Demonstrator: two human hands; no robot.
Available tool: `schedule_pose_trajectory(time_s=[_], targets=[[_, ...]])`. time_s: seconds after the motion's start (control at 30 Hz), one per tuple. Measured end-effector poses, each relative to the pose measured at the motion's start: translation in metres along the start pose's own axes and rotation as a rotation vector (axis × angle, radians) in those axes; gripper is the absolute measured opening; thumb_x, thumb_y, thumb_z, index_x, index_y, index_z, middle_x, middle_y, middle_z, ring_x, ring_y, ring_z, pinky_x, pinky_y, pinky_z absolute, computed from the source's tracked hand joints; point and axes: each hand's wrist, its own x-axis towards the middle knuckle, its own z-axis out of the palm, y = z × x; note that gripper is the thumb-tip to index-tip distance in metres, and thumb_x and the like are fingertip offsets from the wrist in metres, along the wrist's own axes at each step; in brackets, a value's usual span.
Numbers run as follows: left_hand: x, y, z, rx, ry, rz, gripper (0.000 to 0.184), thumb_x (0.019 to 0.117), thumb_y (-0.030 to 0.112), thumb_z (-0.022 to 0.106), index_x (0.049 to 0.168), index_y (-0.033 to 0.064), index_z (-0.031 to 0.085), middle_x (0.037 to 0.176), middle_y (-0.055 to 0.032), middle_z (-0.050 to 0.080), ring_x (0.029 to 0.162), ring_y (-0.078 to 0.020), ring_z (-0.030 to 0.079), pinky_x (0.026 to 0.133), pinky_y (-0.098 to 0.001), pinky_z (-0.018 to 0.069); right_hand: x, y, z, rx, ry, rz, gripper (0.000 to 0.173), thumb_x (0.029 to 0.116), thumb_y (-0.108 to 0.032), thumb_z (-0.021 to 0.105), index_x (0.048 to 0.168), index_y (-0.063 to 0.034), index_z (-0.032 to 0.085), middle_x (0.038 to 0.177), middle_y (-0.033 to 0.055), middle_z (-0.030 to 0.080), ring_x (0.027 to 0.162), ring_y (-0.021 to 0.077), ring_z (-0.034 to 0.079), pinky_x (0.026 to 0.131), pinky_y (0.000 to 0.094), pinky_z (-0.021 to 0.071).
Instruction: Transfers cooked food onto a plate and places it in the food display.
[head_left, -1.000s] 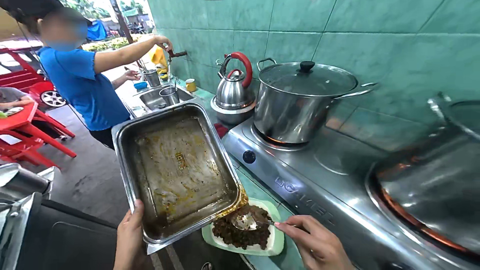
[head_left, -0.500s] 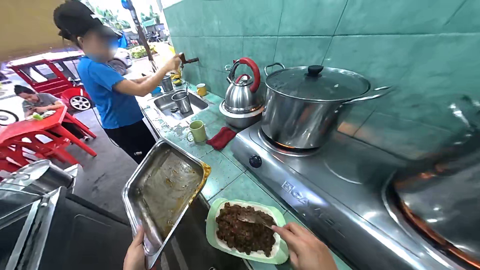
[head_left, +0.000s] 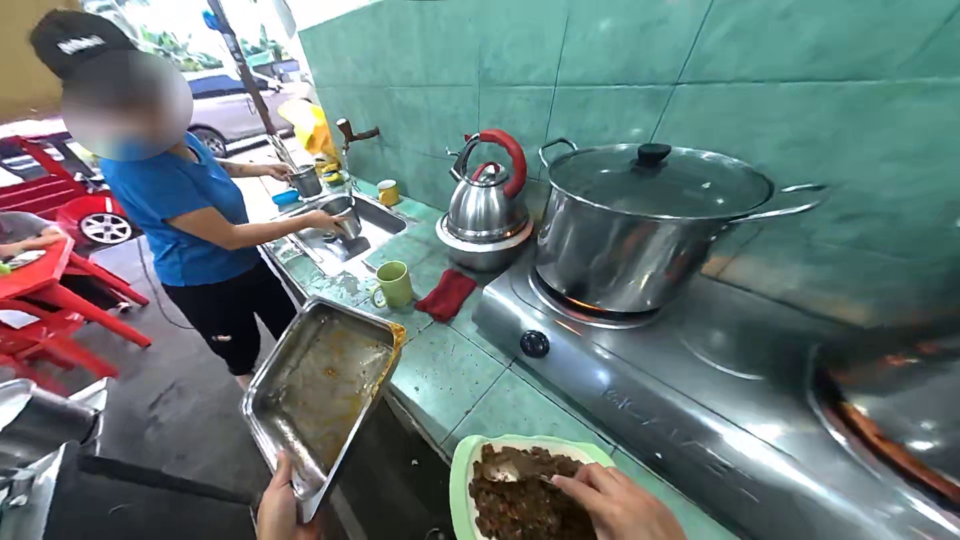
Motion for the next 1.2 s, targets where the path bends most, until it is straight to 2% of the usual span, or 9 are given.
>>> schedule_pose_trajectory(time_s=[0.1,0.3,0.43,0.63,0.77,0.87,0.93,1.0,1.2], targets=[[0.03,0.017,0.001,0.03,-0.02,0.022,0.037,0.112,0.039,0.031,0.123,0.0114,0.053,0.094,-0.0019,0.068,0.081,-0.0096,0.069,0.068,-0.0328,0.0612,-0.003,-0.005,-0.014,-0.029,-0.039,0.027,0.041,0.0871,0.007,0.061,0.116,-0.015,0.079,0.104,0.0194,0.073,0.093,0.0415,0.071,0.074,0.0559,0.0586],[0.087,0.036,0.006,0.044,-0.119,0.079,0.037,0.113,0.036,0.026,0.123,0.0125,0.053,0.093,0.0021,0.07,0.082,-0.006,0.071,0.069,-0.0289,0.0622,-0.016,-0.025,-0.048,-0.023,-0.036,0.184,0.035,0.0959,0.003,0.055,0.12,-0.01,0.076,0.105,0.0224,0.072,0.094,0.0421,0.07,0.078,0.0569,0.0579],[0.12,0.044,0.022,0.002,-0.163,0.102,0.035,0.1129,0.034,0.028,0.125,0.0119,0.053,0.098,0.0018,0.07,0.088,-0.0062,0.07,0.075,-0.0296,0.0623,-0.017,-0.035,-0.035,-0.004,-0.127,0.289,0.034,0.0965,0.002,0.054,0.119,-0.0106,0.077,0.105,0.0225,0.072,0.094,0.0428,0.07,0.078,0.0597,0.0568],[0.161,0.057,0.052,0.004,-0.196,0.119,0.033,0.1125,0.032,0.031,0.127,0.0114,0.051,0.101,0.0001,0.069,0.09,-0.0079,0.07,0.077,-0.0316,0.0622,-0.028,-0.032,-0.042,0.06,-0.027,0.364,0.031,0.1026,-0.006,0.051,0.12,-0.0089,0.076,0.104,0.0232,0.071,0.093,0.0389,0.07,0.082,0.0549,0.0567],[0.195,0.071,0.076,0.064,-0.215,0.13,0.036,0.1118,0.034,0.034,0.134,0.0106,0.048,0.11,-0.0031,0.065,0.095,-0.0105,0.067,0.08,-0.0346,0.0601,-0.033,-0.031,-0.024,0.076,-0.085,0.485,0.03,0.1022,-0.006,0.052,0.121,-0.0072,0.075,0.107,0.0253,0.07,0.097,0.0422,0.069,0.086,0.0588,0.0556],[0.226,0.087,0.114,0.119,-0.204,0.097,0.041,0.1095,0.041,0.038,0.139,0.0135,0.047,0.118,-0.0073,0.062,0.1,-0.0174,0.065,0.079,-0.0422,0.0581,-0.037,-0.029,-0.011,0.097,-0.05,0.513,0.028,0.1021,-0.007,0.055,0.121,-0.0065,0.075,0.107,0.026,0.07,0.098,0.0424,0.069,0.088,0.0591,0.0554],[0.244,0.098,0.15,0.097,-0.209,0.063,0.046,0.1079,0.043,0.042,0.144,0.0151,0.044,0.13,-0.0103,0.058,0.112,-0.023,0.062,0.088,-0.048,0.0559,-0.038,-0.031,-0.008,0.084,-0.037,0.534,0.028,0.1022,-0.007,0.054,0.122,-0.0078,0.075,0.108,0.0258,0.07,0.099,0.0433,0.068,0.088,0.0607,0.0546],[0.266,0.105,0.189,0.136,-0.244,0.085,0.05,0.109,0.043,0.039,0.149,0.0134,0.039,0.138,-0.0128,0.054,0.118,-0.0257,0.059,0.092,-0.0508,0.0539,-0.038,-0.035,-0.007,0.072,-0.047,0.561,0.03,0.1029,-0.007,0.052,0.123,-0.0087,0.074,0.111,0.0262,0.07,0.102,0.0443,0.068,0.088,0.0616,0.0541],[0.333,0.081,0.278,0.316,-0.274,0.161,0.055,0.1102,0.041,0.038,0.151,0.0043,0.037,0.146,-0.0211,0.049,0.126,-0.033,0.057,0.096,-0.0563,0.0532,-0.045,-0.051,-0.001,0.083,0.011,0.592,0.031,0.103,-0.006,0.052,0.123,-0.0099,0.075,0.109,0.0253,0.07,0.1,0.044,0.068,0.087,0.0596,0.055]])
